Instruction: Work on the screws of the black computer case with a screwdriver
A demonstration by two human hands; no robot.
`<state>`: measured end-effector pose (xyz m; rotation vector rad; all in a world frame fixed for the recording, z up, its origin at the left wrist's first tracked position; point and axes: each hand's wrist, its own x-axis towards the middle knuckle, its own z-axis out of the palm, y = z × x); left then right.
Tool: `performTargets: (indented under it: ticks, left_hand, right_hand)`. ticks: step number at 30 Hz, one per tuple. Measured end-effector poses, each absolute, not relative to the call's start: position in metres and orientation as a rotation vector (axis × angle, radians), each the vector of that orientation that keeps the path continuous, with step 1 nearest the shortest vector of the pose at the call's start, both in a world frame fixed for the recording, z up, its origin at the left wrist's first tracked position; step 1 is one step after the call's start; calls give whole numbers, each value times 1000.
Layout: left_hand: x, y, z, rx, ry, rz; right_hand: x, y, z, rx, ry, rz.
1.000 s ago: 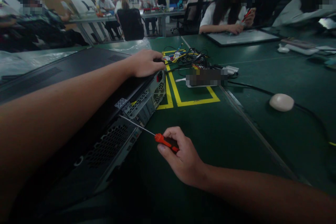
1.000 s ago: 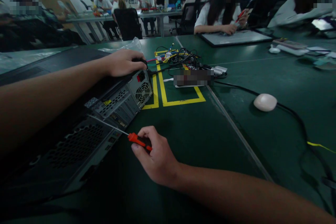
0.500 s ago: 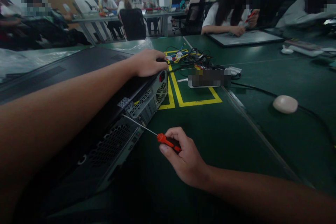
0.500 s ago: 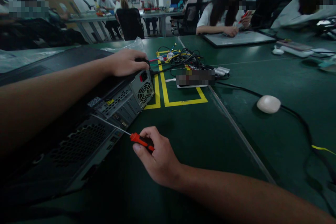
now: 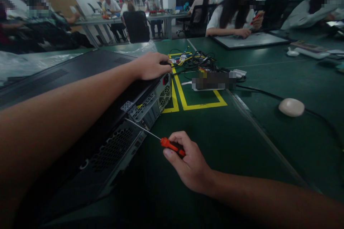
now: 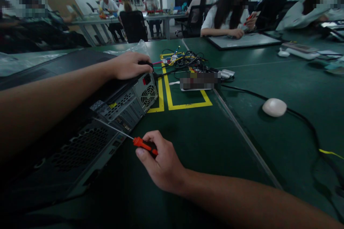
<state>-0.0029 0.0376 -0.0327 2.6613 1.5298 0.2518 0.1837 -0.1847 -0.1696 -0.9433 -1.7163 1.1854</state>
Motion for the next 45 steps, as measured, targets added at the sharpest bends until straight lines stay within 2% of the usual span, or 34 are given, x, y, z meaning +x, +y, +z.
performTargets:
  ticks: [45]
  left_hand:
    - [-1, 36, -34, 2648, 1550, 247]
  right_hand:
    - [183, -185, -170, -959, -1664, 1231]
